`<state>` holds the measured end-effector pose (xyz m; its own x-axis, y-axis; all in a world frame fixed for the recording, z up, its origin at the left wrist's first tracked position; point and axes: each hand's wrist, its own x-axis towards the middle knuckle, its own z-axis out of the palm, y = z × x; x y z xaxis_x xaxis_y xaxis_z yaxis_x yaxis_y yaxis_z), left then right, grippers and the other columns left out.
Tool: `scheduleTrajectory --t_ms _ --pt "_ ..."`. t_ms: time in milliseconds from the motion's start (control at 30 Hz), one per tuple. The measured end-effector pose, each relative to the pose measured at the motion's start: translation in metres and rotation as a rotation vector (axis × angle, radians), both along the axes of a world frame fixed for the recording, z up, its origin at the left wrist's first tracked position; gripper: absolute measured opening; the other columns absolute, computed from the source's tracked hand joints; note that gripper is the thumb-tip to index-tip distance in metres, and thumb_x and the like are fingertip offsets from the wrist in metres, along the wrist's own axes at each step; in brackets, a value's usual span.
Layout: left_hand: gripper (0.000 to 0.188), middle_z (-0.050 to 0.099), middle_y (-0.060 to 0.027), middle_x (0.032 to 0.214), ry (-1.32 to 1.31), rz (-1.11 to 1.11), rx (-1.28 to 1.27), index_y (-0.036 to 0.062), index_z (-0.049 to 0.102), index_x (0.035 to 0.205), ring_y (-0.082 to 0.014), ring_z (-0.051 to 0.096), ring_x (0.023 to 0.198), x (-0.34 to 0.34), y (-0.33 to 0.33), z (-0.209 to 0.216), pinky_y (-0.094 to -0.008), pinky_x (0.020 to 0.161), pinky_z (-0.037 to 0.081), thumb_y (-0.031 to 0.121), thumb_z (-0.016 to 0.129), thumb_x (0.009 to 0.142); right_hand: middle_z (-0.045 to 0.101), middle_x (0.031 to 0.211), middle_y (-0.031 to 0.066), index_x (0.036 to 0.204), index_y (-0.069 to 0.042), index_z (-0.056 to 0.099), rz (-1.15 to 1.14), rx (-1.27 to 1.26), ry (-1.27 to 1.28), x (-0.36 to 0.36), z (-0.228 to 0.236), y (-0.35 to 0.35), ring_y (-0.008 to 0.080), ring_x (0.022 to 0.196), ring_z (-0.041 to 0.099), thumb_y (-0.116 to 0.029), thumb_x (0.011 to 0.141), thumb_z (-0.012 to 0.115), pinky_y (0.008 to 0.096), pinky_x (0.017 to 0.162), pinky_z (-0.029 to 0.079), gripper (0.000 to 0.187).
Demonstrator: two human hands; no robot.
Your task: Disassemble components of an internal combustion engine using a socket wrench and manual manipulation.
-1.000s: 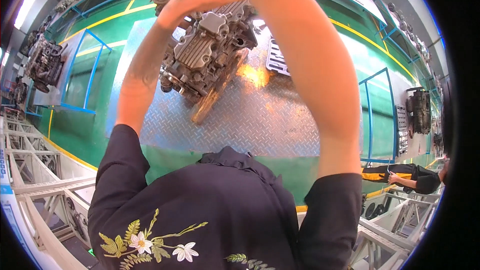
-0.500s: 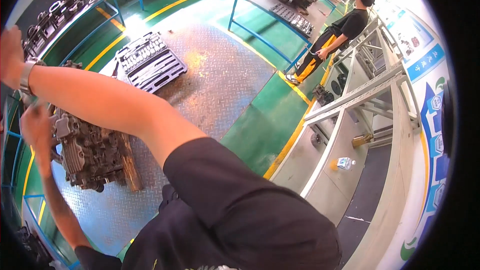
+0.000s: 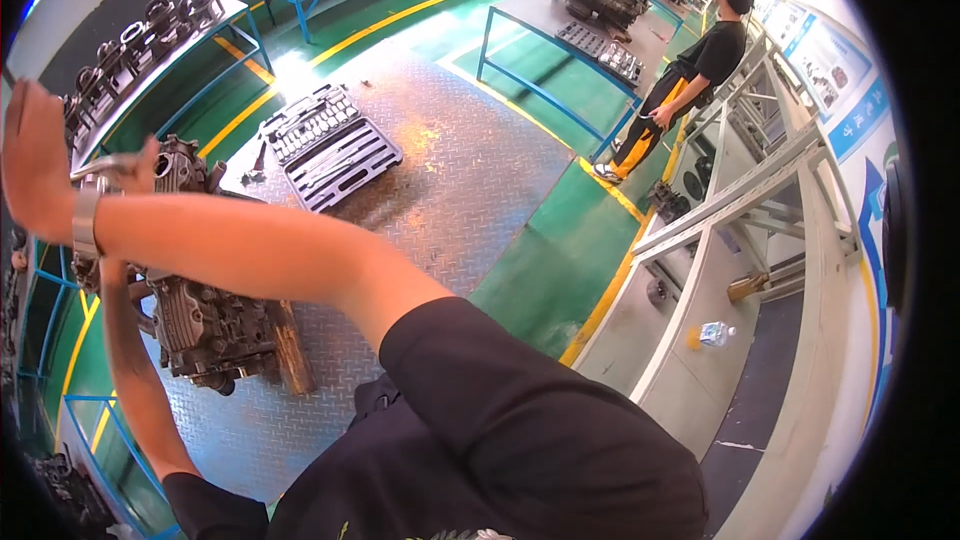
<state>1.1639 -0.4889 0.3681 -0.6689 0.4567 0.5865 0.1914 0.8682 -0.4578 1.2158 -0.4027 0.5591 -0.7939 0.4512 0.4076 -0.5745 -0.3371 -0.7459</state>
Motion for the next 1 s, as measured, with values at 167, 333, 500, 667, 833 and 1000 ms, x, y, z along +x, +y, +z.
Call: scheduleTrajectory --t_ms 167,333,500,667,833,1000 --pt "0.043 0.066 -0.0131 0.076 0.305 0.216 1.046 -0.0005 0.068 0.083 -0.0239 0.057 0.061 -0.031 -0.078 0.054 -0.0353 0.058 0.046 0.041 0.059 0.091 0.050 0.095 0.0210 0.090 0.003 0.046 0.246 -0.107 0.239 -0.036 -0.047 -0.005 0.0343 0.082 0.047 -0.024 0.102 0.036 0.0389 0.076 0.042 0.031" --pt "0.037 0.063 -0.0178 0.071 0.175 -0.112 0.597 0.0014 0.068 0.077 -0.0345 0.062 0.063 0.099 0.082 0.045 -0.0429 0.056 0.046 0.033 0.058 0.092 0.049 0.092 0.0201 0.090 0.003 0.047 -0.141 0.301 -0.035 -0.092 -0.021 0.029 0.0383 0.088 0.047 -0.021 0.101 0.036 0.0425 0.079 0.043 0.028" --pt "0.030 0.062 -0.0235 0.076 0.105 -0.207 0.396 0.0033 0.067 0.086 -0.0375 0.062 0.073 0.048 0.028 0.042 -0.0482 0.066 0.046 0.032 0.059 0.086 0.048 0.091 0.0152 0.088 0.001 0.046 0.101 0.264 0.015 -0.054 -0.020 -0.016 0.0243 0.082 0.048 -0.022 0.094 0.049 0.0371 0.072 0.042 0.024" --pt "0.047 0.060 -0.0245 0.070 0.047 -0.090 0.928 -0.0031 0.067 0.098 -0.0258 0.058 0.059 0.033 0.004 0.063 -0.0405 0.063 0.047 0.041 0.049 0.094 0.048 0.087 0.0096 0.085 0.001 0.044 0.768 -0.175 0.084 -0.049 -0.032 0.092 0.0152 0.069 0.046 -0.017 0.090 0.050 0.0318 0.056 0.040 0.019" --pt "0.047 0.067 -0.0229 0.093 -0.105 -0.369 0.483 -0.0019 0.064 0.112 -0.0318 0.064 0.088 0.067 0.067 0.047 -0.0414 0.079 0.047 0.039 0.053 0.091 0.050 0.085 0.0083 0.088 -0.002 0.049 0.117 -0.085 0.016 -0.058 -0.003 0.000 0.0183 0.073 0.049 -0.023 0.094 0.047 0.0350 0.061 0.043 0.022" --pt "0.042 0.067 -0.0227 0.092 0.041 0.276 0.424 0.0023 0.070 0.098 -0.0344 0.065 0.093 0.061 -0.040 0.053 -0.0440 0.080 0.046 0.037 0.048 0.093 0.056 0.093 0.0111 0.098 -0.004 0.053 0.277 -0.036 0.170 -0.037 -0.038 -0.017 0.0232 0.081 0.054 -0.025 0.095 0.044 0.0400 0.069 0.046 0.023"
